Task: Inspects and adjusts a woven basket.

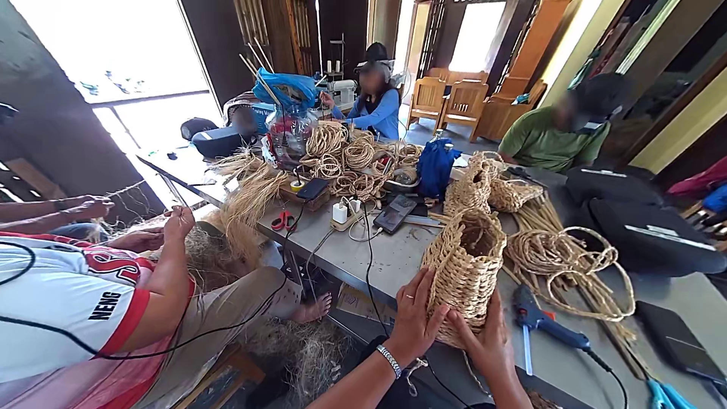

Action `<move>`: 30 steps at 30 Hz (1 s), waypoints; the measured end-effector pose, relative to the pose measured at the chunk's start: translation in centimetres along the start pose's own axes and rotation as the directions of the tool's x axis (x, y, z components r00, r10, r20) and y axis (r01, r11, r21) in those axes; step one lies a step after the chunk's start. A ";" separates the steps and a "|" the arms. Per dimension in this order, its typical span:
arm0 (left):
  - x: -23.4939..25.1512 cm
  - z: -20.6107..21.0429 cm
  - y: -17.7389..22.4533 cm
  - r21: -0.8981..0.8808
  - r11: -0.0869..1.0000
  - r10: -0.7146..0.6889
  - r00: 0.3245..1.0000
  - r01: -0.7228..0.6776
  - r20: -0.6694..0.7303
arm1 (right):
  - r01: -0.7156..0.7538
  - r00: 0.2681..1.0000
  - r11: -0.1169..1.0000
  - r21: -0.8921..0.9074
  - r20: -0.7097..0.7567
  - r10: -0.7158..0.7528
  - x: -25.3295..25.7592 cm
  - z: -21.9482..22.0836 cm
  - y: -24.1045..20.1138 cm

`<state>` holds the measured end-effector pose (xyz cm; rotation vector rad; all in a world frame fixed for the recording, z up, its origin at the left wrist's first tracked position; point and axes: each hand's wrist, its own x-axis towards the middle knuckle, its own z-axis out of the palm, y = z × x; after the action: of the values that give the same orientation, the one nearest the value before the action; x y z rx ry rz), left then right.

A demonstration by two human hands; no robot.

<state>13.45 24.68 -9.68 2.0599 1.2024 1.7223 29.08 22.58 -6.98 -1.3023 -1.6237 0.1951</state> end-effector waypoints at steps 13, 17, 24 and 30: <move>0.0 0.1 0.1 0.034 0.999 0.001 1.000 -0.001 0.015 | 0.011 1.000 0.999 0.051 -0.006 -0.011 0.1 0.0 0.5; 0.0 0.1 0.1 0.034 0.999 -0.004 0.999 0.003 0.034 | 0.019 1.000 0.998 0.058 -0.008 -0.018 0.1 0.0 0.7; 0.0 0.0 0.2 0.036 0.999 -0.001 0.998 -0.002 0.070 | 0.005 1.000 0.994 0.106 -0.011 -0.004 0.1 -0.1 0.8; -0.4 0.5 -0.2 0.038 0.999 -0.006 0.998 0.004 0.070 | 0.005 1.000 0.989 0.149 -0.019 -0.003 0.3 -0.2 1.3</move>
<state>13.84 24.68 -10.25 2.1181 1.2267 1.6230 30.03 23.23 -7.57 -1.1837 -1.5653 0.2952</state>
